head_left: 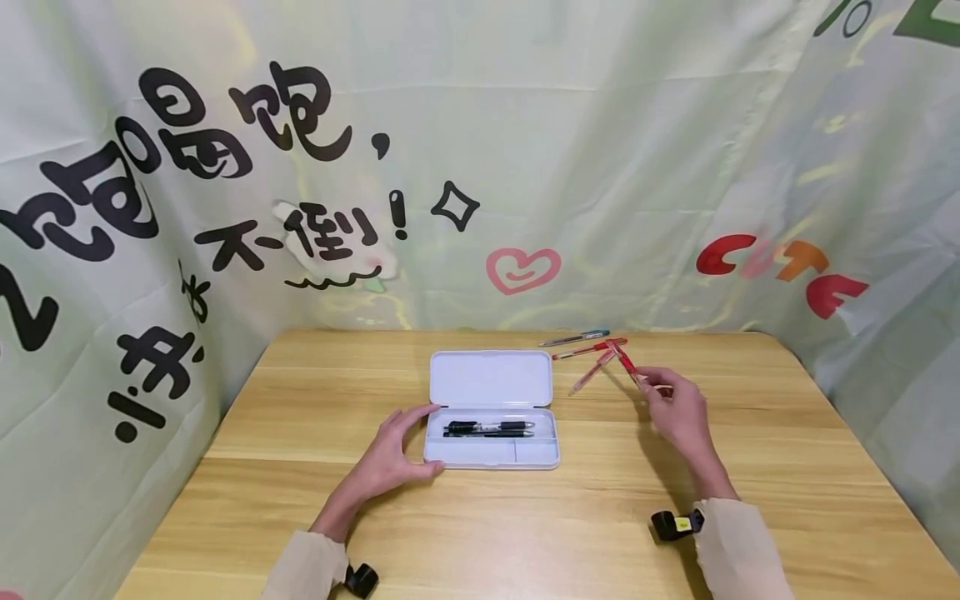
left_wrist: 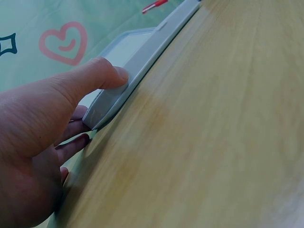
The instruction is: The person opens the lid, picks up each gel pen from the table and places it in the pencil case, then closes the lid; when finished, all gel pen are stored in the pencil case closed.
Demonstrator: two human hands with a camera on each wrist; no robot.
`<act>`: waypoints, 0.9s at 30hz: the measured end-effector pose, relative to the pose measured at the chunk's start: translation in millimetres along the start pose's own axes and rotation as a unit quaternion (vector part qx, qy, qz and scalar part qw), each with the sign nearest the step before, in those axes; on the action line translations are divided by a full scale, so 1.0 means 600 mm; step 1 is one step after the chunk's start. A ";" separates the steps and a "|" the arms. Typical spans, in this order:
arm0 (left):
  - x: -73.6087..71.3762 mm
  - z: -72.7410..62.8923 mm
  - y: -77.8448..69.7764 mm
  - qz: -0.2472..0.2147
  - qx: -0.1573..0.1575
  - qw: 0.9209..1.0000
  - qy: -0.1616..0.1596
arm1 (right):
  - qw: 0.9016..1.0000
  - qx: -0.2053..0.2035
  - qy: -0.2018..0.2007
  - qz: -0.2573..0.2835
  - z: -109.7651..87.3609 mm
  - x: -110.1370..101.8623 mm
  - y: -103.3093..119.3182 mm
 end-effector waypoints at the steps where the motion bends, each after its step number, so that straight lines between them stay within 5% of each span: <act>1: 0.000 0.000 0.000 0.000 0.000 1.000 0.000 | 1.000 -0.002 0.004 0.005 0.000 0.004 0.003; 27: -0.001 0.000 0.000 -0.002 -0.010 1.000 0.003 | 0.991 -0.109 0.052 0.051 -0.028 0.119 0.122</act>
Point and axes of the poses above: each hand's wrist, its own z-axis towards the middle knuckle, its own x-axis out of the palm, y = z × x, the point moved 9 cm from there along z, towards the middle knuckle, and after that the axes turned 5 degrees about -x, right-handed, at the moved point
